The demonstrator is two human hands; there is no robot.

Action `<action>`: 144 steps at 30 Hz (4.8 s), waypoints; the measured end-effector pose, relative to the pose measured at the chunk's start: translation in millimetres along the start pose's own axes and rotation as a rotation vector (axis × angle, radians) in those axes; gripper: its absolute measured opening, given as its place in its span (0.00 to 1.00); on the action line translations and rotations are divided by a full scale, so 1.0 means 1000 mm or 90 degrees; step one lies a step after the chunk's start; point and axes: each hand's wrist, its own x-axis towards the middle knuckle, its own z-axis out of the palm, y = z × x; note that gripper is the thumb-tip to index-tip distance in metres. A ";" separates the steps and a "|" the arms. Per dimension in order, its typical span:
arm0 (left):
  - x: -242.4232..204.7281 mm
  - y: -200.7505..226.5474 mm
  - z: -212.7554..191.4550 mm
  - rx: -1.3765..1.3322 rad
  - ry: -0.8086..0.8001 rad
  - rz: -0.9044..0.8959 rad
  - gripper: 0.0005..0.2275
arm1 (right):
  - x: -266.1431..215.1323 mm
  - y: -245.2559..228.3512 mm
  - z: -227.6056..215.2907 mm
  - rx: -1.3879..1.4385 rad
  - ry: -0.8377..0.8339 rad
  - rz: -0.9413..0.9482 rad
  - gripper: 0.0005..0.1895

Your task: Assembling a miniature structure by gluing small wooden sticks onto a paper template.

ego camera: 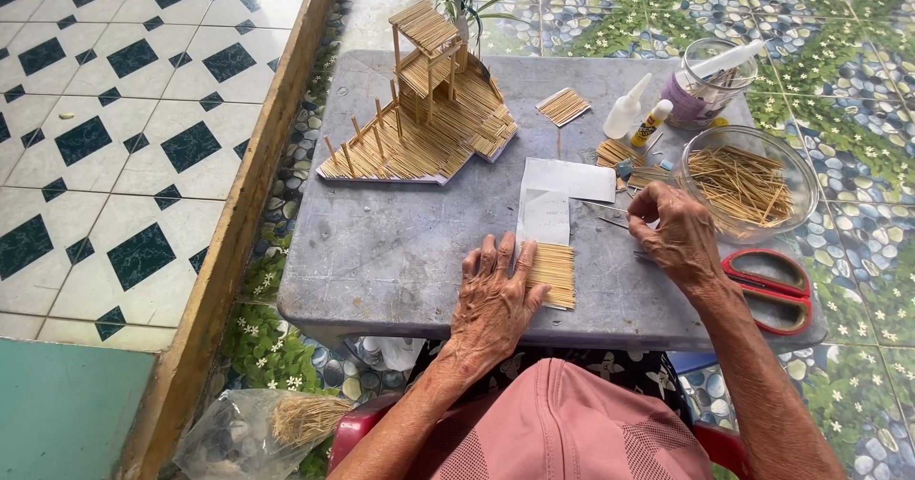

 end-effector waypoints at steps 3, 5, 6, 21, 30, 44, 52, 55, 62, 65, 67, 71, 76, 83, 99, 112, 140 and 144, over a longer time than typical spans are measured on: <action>0.001 0.000 0.000 -0.002 0.000 -0.001 0.21 | 0.002 -0.006 -0.005 0.021 0.001 0.005 0.04; 0.001 0.000 0.000 -0.002 -0.002 -0.002 0.21 | 0.002 -0.011 -0.008 0.031 0.001 0.007 0.04; 0.001 0.000 -0.001 -0.002 -0.001 -0.001 0.21 | 0.002 -0.013 -0.008 0.055 -0.003 0.023 0.04; 0.001 0.000 -0.002 -0.009 0.000 -0.002 0.20 | 0.014 -0.024 -0.002 0.235 0.003 0.182 0.06; 0.000 0.000 -0.005 0.012 0.004 0.011 0.21 | 0.028 -0.022 -0.040 0.266 0.138 0.095 0.11; 0.001 -0.001 0.005 0.075 -0.003 0.016 0.24 | 0.147 0.096 -0.079 -0.172 0.082 -0.098 0.11; 0.000 -0.001 0.004 0.083 -0.002 0.022 0.24 | 0.149 0.118 -0.073 -0.118 0.128 -0.071 0.08; 0.001 -0.001 0.004 0.088 0.001 0.021 0.24 | 0.152 0.117 -0.075 -0.055 0.087 -0.027 0.09; 0.003 -0.001 0.000 0.061 -0.017 0.016 0.24 | 0.133 0.071 -0.084 -0.057 0.178 -0.064 0.00; 0.001 0.001 -0.001 0.071 -0.017 0.013 0.24 | 0.093 0.014 -0.079 0.088 0.033 -0.089 0.05; 0.003 0.000 -0.001 0.084 0.010 0.020 0.24 | 0.067 -0.007 -0.063 0.093 -0.157 -0.107 0.04; 0.000 0.000 -0.002 0.060 0.004 0.016 0.23 | 0.034 -0.016 -0.039 -0.032 -0.294 -0.046 0.02; 0.002 0.001 -0.003 -0.010 -0.018 -0.006 0.20 | 0.023 -0.008 -0.032 -0.102 -0.306 0.043 0.09; 0.001 0.000 -0.001 -0.001 -0.006 -0.003 0.21 | 0.020 -0.007 -0.027 -0.171 -0.363 0.000 0.07; 0.001 0.000 -0.003 -0.021 -0.025 -0.005 0.20 | -0.004 -0.062 -0.046 0.421 -0.262 0.127 0.09; 0.000 0.001 -0.001 -0.019 0.005 -0.017 0.20 | -0.009 -0.067 0.000 0.158 -0.121 -0.050 0.02; 0.000 0.001 -0.002 -0.019 0.003 -0.016 0.20 | -0.011 -0.063 0.007 0.203 -0.067 -0.063 0.05; 0.000 0.001 -0.003 -0.016 0.004 -0.018 0.20 | -0.012 -0.066 0.002 0.225 -0.054 -0.049 0.06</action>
